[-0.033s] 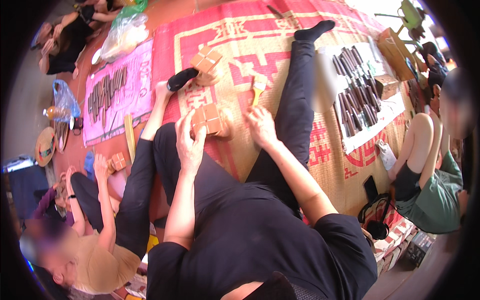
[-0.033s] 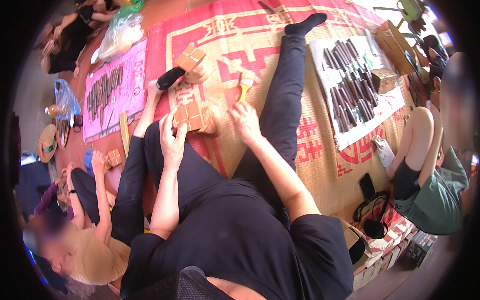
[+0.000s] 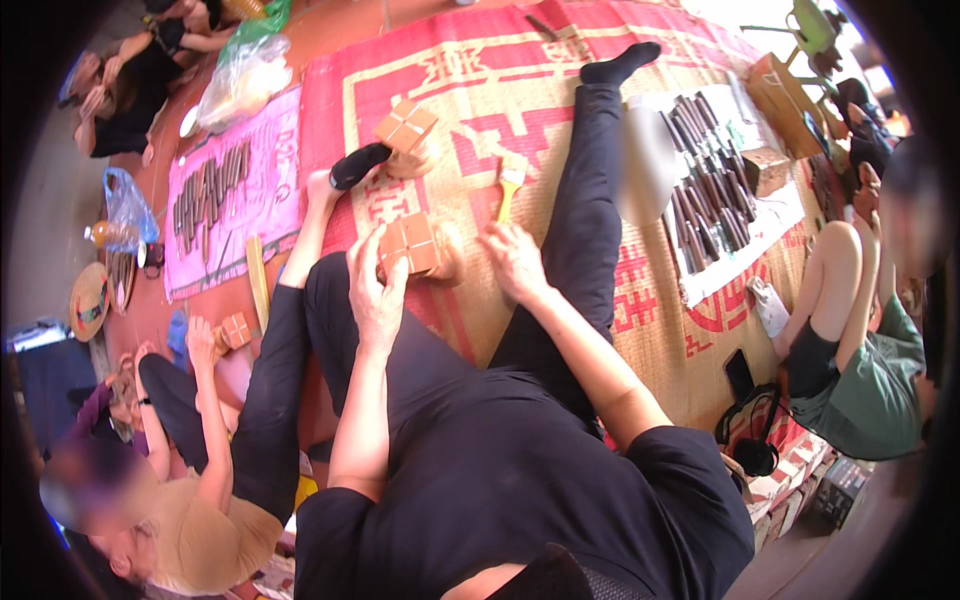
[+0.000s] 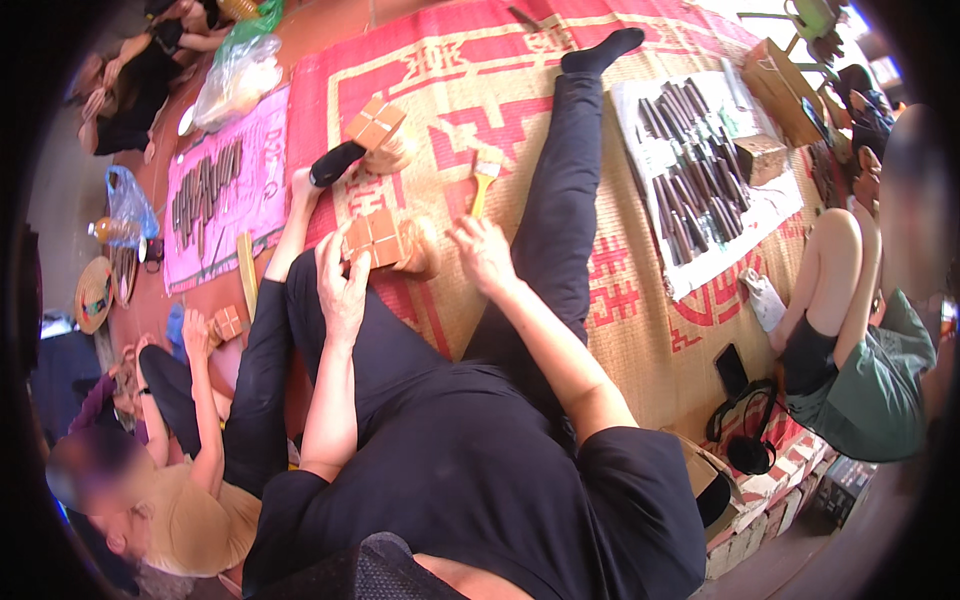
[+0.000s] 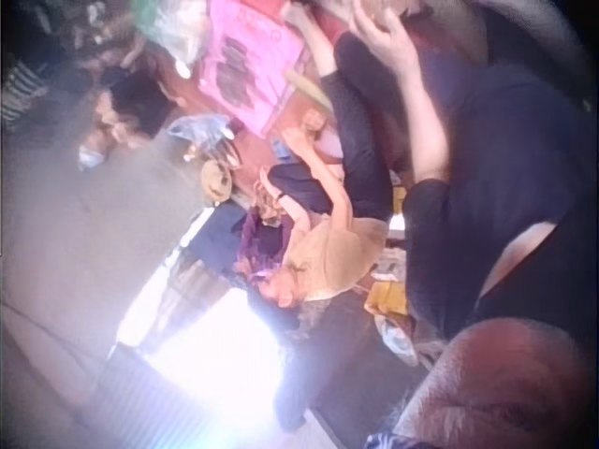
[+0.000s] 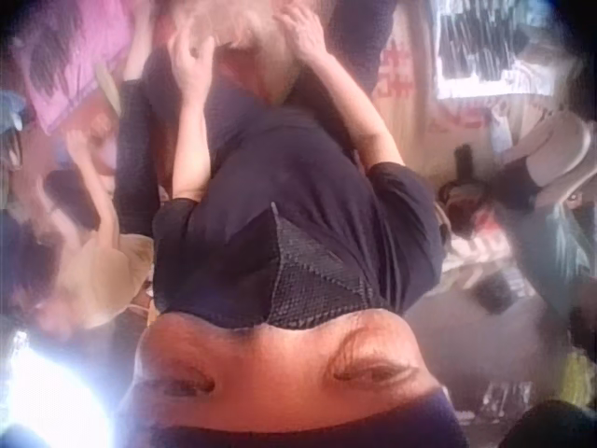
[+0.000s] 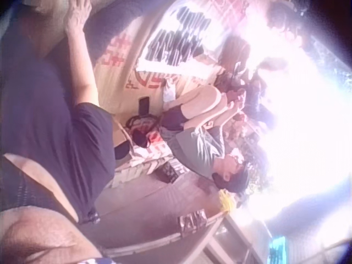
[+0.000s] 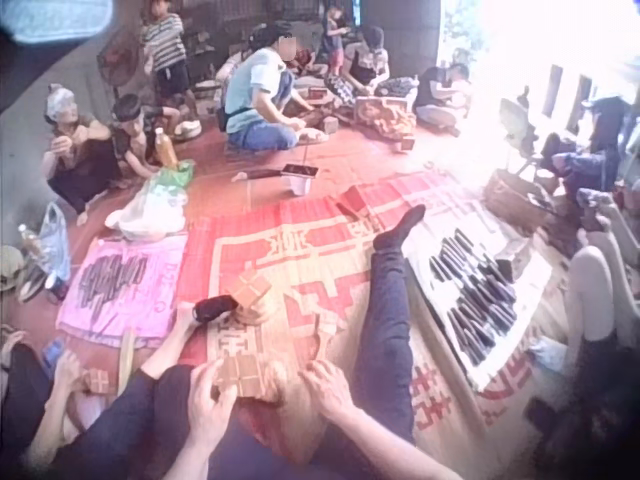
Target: The person sits on a mat and uses a small carving tool to shape a wooden block held in their left hand. They repeatedly scrape and smooth the wood surface, occasionally rotating the block to work on different sides.
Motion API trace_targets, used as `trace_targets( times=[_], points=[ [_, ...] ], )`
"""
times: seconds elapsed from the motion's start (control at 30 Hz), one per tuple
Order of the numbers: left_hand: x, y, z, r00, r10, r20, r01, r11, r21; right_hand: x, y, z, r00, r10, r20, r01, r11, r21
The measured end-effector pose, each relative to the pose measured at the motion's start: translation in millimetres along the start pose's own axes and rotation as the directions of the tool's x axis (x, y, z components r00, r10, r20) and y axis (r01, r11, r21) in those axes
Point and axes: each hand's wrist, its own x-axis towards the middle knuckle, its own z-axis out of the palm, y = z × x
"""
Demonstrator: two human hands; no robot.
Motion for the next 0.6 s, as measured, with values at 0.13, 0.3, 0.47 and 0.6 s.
trace_targets(
  times=[0.13, 0.3, 0.47, 0.6],
  points=[
    [7.3, 9.8, 0.7, 0.997, 0.057, 0.056, -0.059, 0.998, 0.037, -15.2, -4.0, 6.5, 0.998, 0.038, 0.057, -0.045, 0.99, 0.132],
    [2.6, 4.4, 3.3, 0.984, 0.107, 0.145, -0.13, 0.978, 0.163, -12.5, 2.5, 3.9, 0.966, 0.174, 0.189, -0.215, 0.95, 0.226],
    [0.5, 7.1, 0.0, 0.984, 0.069, 0.166, -0.104, 0.971, 0.214, -6.4, 1.6, 2.3, 0.951, 0.207, 0.231, -0.259, 0.939, 0.226],
    [4.0, 4.7, 2.0, 0.981, 0.1, 0.169, -0.143, 0.954, 0.263, -5.1, -0.1, 1.1, 0.916, 0.214, 0.338, -0.29, 0.937, 0.194]
  ],
)
